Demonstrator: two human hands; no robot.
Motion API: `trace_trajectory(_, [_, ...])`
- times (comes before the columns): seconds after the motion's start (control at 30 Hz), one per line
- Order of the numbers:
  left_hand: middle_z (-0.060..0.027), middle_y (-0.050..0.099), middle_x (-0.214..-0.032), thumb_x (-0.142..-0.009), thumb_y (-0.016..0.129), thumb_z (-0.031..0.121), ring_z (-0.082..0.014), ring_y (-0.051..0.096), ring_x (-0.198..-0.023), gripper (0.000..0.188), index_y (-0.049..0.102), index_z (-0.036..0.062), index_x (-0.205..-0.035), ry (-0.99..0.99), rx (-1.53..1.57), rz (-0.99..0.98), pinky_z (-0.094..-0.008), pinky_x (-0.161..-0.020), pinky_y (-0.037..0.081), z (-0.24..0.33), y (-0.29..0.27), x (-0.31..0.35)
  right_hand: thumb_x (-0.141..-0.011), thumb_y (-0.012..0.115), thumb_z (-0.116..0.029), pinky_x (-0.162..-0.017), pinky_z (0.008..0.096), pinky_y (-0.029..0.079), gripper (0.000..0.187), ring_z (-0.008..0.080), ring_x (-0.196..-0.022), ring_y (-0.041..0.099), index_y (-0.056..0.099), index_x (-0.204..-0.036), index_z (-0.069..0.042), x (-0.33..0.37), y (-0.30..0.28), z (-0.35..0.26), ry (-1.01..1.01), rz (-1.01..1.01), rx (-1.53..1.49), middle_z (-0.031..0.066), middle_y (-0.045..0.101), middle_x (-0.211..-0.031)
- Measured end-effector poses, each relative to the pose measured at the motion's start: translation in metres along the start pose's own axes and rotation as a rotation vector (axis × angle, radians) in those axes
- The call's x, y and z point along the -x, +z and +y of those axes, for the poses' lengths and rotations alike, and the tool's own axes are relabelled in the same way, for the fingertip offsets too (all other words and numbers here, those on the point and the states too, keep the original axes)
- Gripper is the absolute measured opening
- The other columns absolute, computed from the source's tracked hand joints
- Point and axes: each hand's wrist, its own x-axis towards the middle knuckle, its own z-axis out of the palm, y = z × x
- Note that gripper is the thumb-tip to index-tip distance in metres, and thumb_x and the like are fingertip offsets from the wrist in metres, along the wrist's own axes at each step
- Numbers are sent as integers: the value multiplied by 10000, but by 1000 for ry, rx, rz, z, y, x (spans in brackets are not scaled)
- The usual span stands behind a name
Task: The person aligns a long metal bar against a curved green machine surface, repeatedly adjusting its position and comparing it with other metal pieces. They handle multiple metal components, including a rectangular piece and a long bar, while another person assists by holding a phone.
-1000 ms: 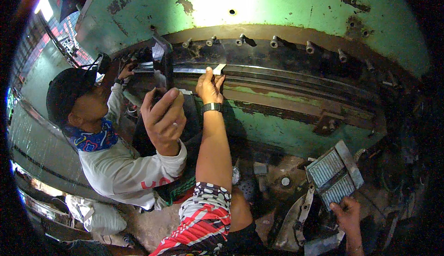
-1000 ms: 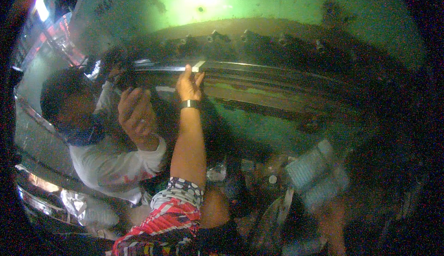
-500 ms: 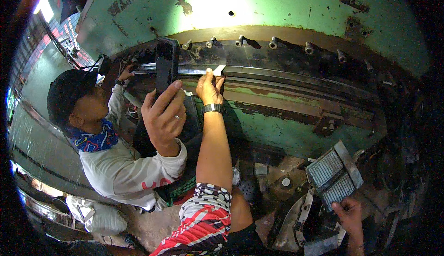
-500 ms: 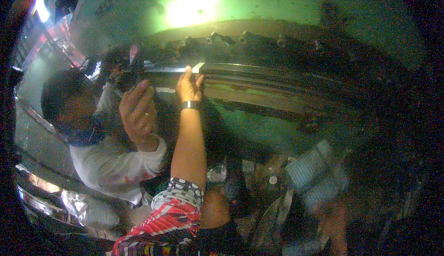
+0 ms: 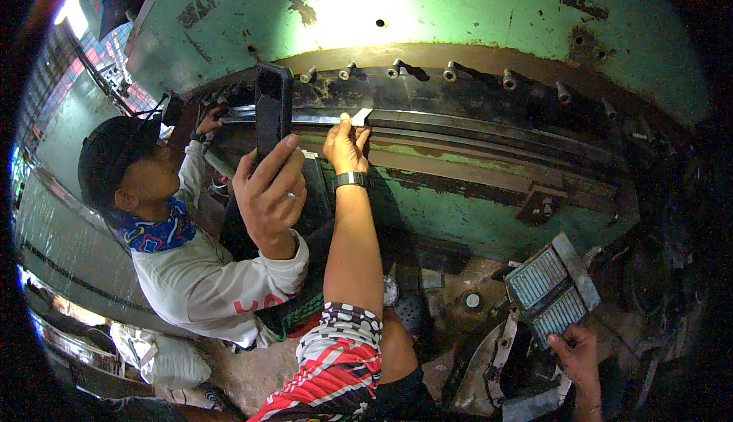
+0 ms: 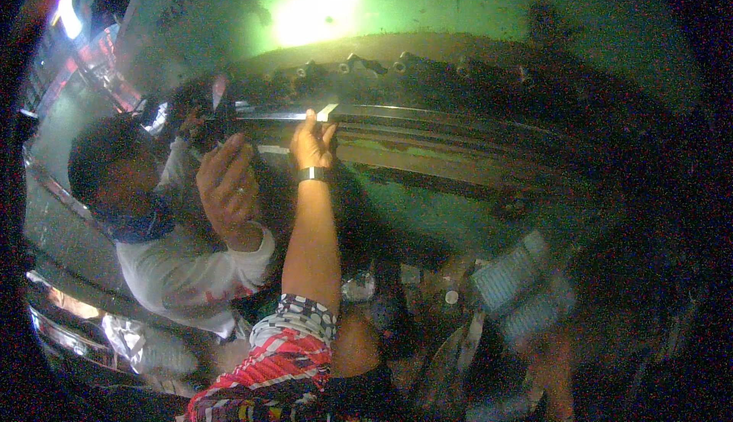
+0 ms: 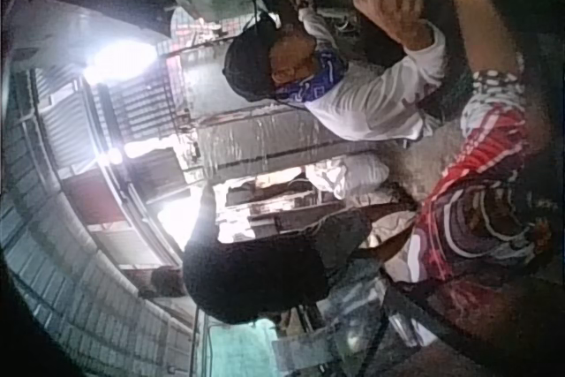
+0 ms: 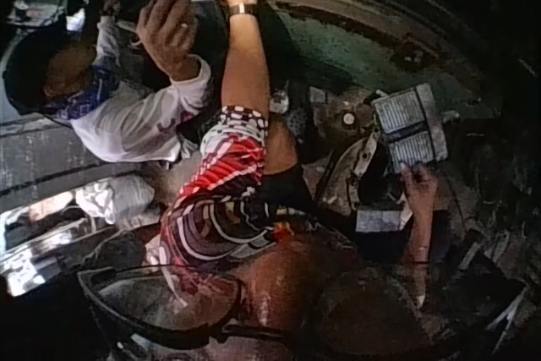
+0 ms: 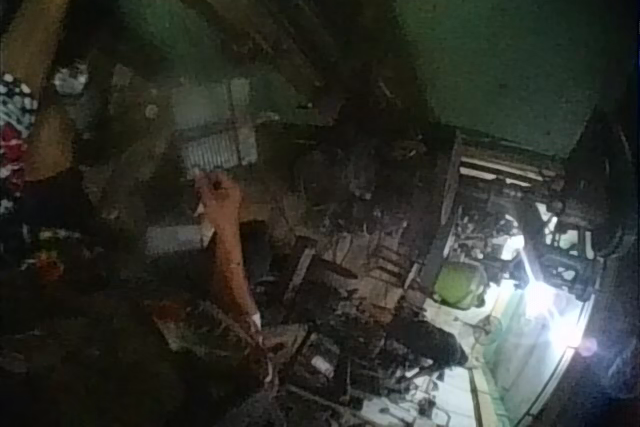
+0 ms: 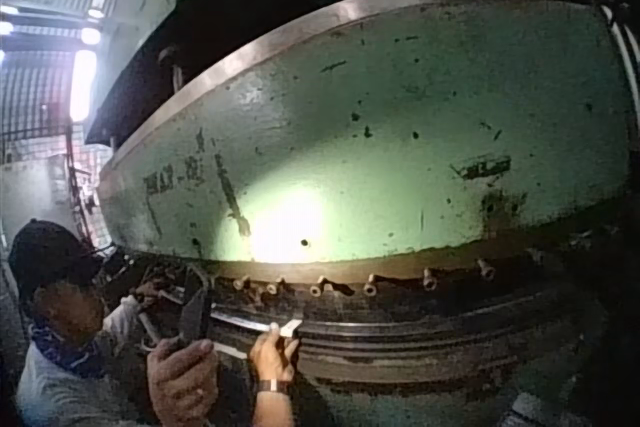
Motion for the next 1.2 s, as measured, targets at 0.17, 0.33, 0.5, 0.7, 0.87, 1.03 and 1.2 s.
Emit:
trace_trajectory(0.17, [-99, 675, -807, -922, 767, 189, -207, 668, -668, 221, 594, 53, -906, -13, -1, 12, -392, -694, 625, 0, 1, 1, -843, 828, -253, -473, 301, 294, 496, 65, -533, 379, 429, -596, -94, -1, -2, 8, -21, 17, 56, -40, 430, -558])
trace_trajectory(0.33, [-140, 652, -1061, -917, 765, 244, -296, 640, -925, 378, 603, 12, -1169, -31, -69, -14, -469, -908, 564, 2, -5, -1, -831, 825, -228, -470, 306, 294, 487, 67, -527, 383, 425, -590, -90, -3, -1, 1, -89, 2, 73, -30, 433, -554])
trace_trajectory(0.5, [-95, 676, -818, -927, 757, 173, -204, 669, -668, 192, 619, 40, -937, -15, 9, 39, -389, -689, 625, 5, 7, 9, -820, 827, -225, -473, 308, 302, 489, 69, -532, 391, 419, -591, -79, 1, -1, 1, -11, 21, 97, -22, 420, -554])
trace_trajectory(0.7, [-87, 680, -808, -928, 757, 179, -192, 672, -665, 193, 623, 41, -947, -12, -13, 31, -371, -662, 628, 6, 5, 8, -849, 815, -211, -485, 295, 343, 476, 67, -548, 427, 425, -606, -82, 1, -3, -10, 59, 3, 76, -29, 432, -565])
trace_trajectory(0.87, [-144, 622, -920, -911, 777, 239, -290, 627, -823, 320, 607, 17, -1067, -11, -33, -11, -512, -852, 579, 1, 0, 1, -881, 798, -217, -487, 278, 344, 456, 55, -559, 444, 441, -627, -90, -1, -9, 11, -51, -14, 69, -30, 483, -580])
trace_trajectory(1.03, [-141, 616, -920, -907, 783, 253, -302, 630, -837, 335, 601, 18, -1061, 3, -36, -21, -537, -866, 573, 0, -2, 1, -881, 799, -244, -489, 277, 343, 448, 51, -559, 445, 454, -640, -92, 2, -9, 1, 30, -37, -41, -27, 509, -589])
trace_trajectory(1.2, [-123, 663, -845, -972, 697, 322, -229, 666, -642, 318, 570, 32, -999, -33, 26, 58, -397, -676, 633, 0, 9, 14, -892, 786, -248, -483, 277, 338, 428, 52, -542, 444, 507, -620, -71, 3, -15, 7, -71, -8, 64, -23, 511, -576])
